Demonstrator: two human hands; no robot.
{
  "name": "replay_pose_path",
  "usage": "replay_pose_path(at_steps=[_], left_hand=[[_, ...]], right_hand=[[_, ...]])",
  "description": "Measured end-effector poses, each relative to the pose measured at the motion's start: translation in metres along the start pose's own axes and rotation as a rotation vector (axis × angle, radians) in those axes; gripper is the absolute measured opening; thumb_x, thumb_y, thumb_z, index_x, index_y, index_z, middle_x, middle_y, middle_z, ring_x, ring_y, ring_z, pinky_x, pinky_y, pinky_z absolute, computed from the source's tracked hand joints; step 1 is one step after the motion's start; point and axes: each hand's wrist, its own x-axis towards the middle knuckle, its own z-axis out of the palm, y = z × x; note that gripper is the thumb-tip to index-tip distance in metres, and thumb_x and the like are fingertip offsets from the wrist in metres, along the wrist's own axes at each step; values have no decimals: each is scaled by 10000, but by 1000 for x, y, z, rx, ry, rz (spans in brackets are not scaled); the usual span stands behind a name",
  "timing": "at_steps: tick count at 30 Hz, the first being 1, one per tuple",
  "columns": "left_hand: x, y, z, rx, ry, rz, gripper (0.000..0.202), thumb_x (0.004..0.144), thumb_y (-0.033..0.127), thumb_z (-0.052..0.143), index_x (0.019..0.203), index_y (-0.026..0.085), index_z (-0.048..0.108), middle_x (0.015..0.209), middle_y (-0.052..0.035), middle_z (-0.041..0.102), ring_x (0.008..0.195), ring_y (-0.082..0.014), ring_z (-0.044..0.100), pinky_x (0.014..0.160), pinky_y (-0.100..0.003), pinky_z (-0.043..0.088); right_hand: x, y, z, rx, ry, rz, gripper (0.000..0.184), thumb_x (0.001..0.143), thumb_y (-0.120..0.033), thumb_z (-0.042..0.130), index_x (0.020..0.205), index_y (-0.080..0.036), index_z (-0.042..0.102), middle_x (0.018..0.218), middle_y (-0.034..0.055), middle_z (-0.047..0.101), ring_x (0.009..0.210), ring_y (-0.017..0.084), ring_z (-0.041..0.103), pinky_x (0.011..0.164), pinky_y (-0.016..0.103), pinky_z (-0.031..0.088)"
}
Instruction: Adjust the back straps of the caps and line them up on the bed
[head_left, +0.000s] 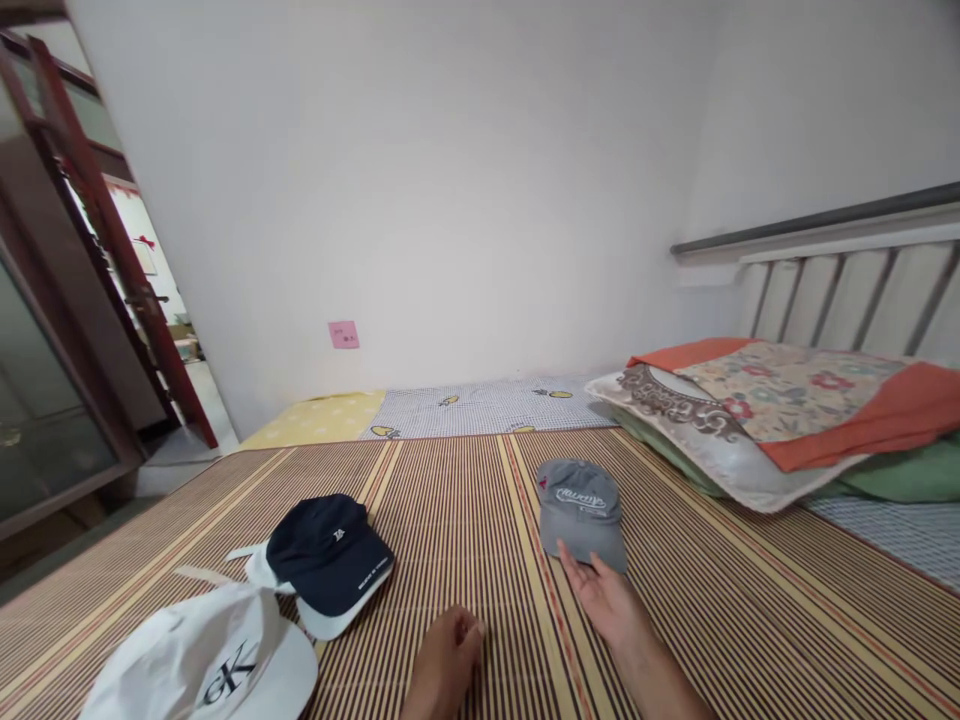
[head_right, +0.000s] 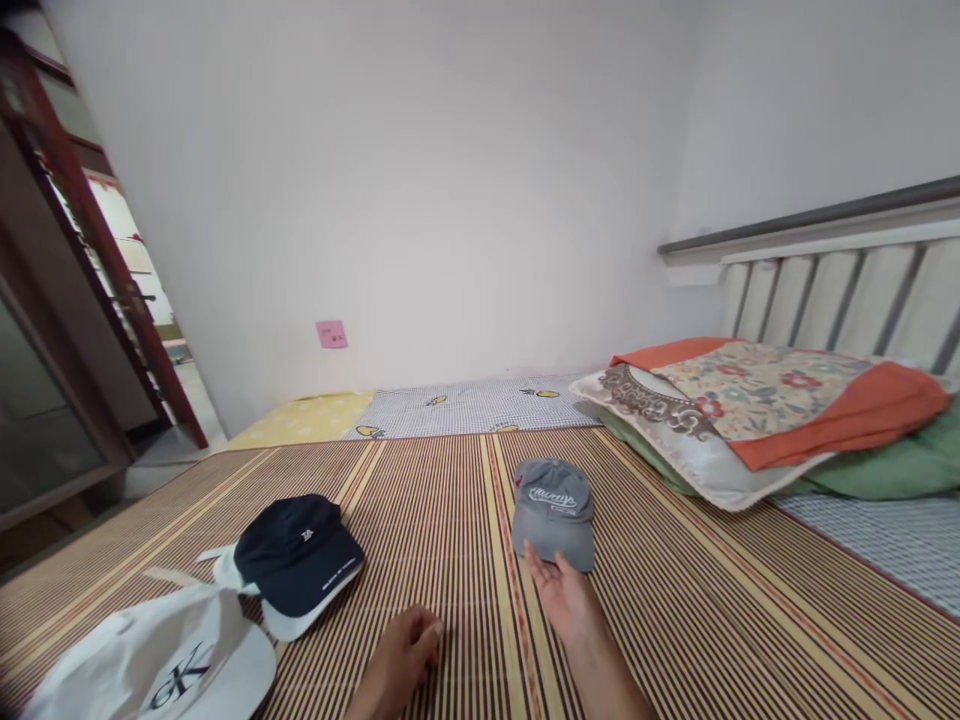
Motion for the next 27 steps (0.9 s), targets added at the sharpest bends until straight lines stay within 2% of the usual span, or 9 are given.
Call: replay_pose_path(at_steps=[4, 6, 10, 14, 19, 22, 27], left_hand=[[2, -1, 6, 36, -5, 1, 396, 872, 620, 605, 760, 243, 560, 701, -2, 583, 721, -207, 582, 667, -309, 435], [3, -2, 8, 29, 0, 2, 406, 854, 638, 617, 764, 245, 569, 699, 0, 571, 731, -212, 571, 676, -314, 431], [3, -5, 11, -15, 16, 0, 436, 830, 675, 623, 755, 248, 570, 694, 2, 567, 727, -209, 556, 684, -313, 425], [4, -7, 10, 3, 7, 0, 420, 846, 657, 605, 775, 244, 585, 696, -6, 581, 722, -211, 565, 671, -310, 419], [5, -6, 7, 19, -36, -32, 411, 846, 651, 615, 792, 245, 586, 705, -10, 586, 731, -214, 571, 669, -307, 421], [4, -3, 7, 24, -21, -39, 421, 831, 663, 629, 768, 250, 574, 699, -9, 579, 744, -222, 578, 677, -310, 426], [2, -2, 7, 62, -6, -5, 391, 854, 631, 601, 776, 248, 590, 715, -16, 596, 765, -231, 591, 681, -316, 427]], right_hand=[[38, -32, 8, -66, 19, -14, 361, 1012, -32, 433, 1345, -118, 546, 1323, 175, 687, 1059, 210, 776, 771, 302, 704], [55, -46, 10, -97, 31, -35, 289, 1021, -33, 468, 1269, -115, 590, 1273, 142, 704, 1022, 203, 769, 755, 301, 696], [80, -69, 11, -155, 56, -82, 156, 1015, -148, 640, 1170, -138, 657, 1182, 77, 724, 956, 193, 746, 730, 311, 670], [92, -85, 10, -207, 78, -123, 121, 1009, -191, 672, 1120, -143, 675, 1114, 55, 730, 928, 186, 739, 740, 323, 660], [94, -94, 4, -268, 80, -106, 48, 1008, -159, 663, 1048, -135, 672, 1057, 42, 733, 904, 178, 741, 734, 317, 661], [94, -93, -1, -317, 76, -91, 7, 999, -130, 666, 994, -129, 671, 1020, 34, 736, 876, 170, 741, 716, 304, 658], [98, -88, -6, -357, 57, -124, 100, 992, -99, 665, 897, -128, 660, 934, 11, 734, 823, 150, 736, 699, 283, 650]])
